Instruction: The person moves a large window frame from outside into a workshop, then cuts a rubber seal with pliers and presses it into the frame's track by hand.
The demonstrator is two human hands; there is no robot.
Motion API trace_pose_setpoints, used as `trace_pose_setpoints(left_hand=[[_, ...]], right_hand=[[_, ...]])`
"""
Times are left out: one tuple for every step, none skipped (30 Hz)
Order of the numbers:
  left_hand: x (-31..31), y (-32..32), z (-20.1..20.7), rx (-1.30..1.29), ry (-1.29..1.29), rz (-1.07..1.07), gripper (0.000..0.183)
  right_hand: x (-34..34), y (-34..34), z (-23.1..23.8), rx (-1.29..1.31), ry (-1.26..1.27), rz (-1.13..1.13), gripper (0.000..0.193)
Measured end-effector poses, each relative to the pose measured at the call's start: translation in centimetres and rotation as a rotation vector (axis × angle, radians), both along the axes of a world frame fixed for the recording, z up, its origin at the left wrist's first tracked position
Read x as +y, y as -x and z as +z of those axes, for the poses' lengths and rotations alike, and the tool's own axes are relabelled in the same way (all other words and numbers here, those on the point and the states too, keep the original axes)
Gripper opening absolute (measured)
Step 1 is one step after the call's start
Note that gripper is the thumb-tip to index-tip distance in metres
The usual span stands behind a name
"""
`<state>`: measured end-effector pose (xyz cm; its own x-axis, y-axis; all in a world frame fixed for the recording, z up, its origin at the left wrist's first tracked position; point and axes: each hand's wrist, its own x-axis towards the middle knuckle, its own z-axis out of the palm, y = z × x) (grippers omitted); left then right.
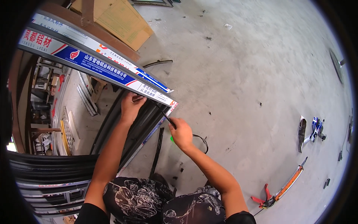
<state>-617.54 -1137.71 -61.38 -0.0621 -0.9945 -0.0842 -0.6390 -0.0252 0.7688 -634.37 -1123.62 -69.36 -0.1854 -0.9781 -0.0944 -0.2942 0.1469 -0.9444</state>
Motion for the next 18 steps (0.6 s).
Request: trace_pose_setpoints(left_hand=[[0.4,0.3,0.1,0.054,0.023,-0.039,0.033],[0.3,0.6,0.4,0.104,0.01,-0.022,0.032],[0.4,0.7,0.4,0.154,-0.013,-0.005,0.031],[0.5,0.7,0.5,0.204,-0.035,0.011,0.03],[0.4,0.8,0.6,0.158,0.001,0.002,0.029],[0.4,0.7,0.5,0.179,0.006,0.008,0.028],[0.3,0.7,0.2,0.201,0.011,0.014,0.027],[0.3,0.5,0.0,0.223,0.017,0.019,0.026],[0.3,0.6,-0.1,0.245,0.029,0.012,0.025],[0.4,0.6,-0.2,0.268,0.042,0.005,0.024],[0.3,0.6,-0.4,0.29,0.054,-0.002,0.023],[0.3,0.8,-0.5,0.278,0.056,0.004,0.024],[0.3,1.0,-0.7,0.265,0.058,0.009,0.024],[0.3,1.2,-0.8,0.252,0.06,0.016,0.025],[0.3,1.3,-1.0,0.247,0.089,0.009,0.023],[0.2,1.2,-1.3,0.206,0.096,0.016,0.023],[0.1,0.9,-1.6,0.165,0.103,0.024,0.022],[0.0,0.9,-1.9,0.126,0.112,0.029,0.021]], right_hand=[[-0.1,0.3,0.1,0.035,0.022,-0.01,0.02],[-0.2,0.6,0.1,0.076,0.024,0.003,0.019],[-0.1,0.7,-0.1,0.116,0.018,0.016,0.018],[0.0,0.8,-0.1,0.156,0.01,0.028,0.017],[0.0,0.7,-0.2,0.185,0.001,0.033,0.015],[0.0,0.7,0.0,0.219,-0.007,0.044,0.014],[0.1,0.7,0.0,0.253,-0.016,0.055,0.012],[0.2,0.7,-0.2,0.296,-0.051,0.085,0.012],[0.1,1.0,-0.6,0.343,-0.083,0.113,0.011],[0.1,1.2,-0.9,0.39,-0.115,0.141,0.011],[0.0,1.4,-1.2,0.408,-0.116,0.139,0.011],[-0.1,1.6,-1.5,0.425,-0.12,0.139,0.011],[-0.1,1.7,-1.8,0.442,-0.124,0.14,0.012],[-0.2,1.8,-2.0,0.467,-0.144,0.159,0.012],[-0.3,1.7,-2.0,0.49,-0.165,0.182,0.013],[-0.3,1.5,-2.1,0.513,-0.186,0.205,0.013],[-0.1,1.4,-2.3,0.518,-0.192,0.212,0.013],[0.0,1.4,-2.4,0.526,-0.196,0.217,0.013]])
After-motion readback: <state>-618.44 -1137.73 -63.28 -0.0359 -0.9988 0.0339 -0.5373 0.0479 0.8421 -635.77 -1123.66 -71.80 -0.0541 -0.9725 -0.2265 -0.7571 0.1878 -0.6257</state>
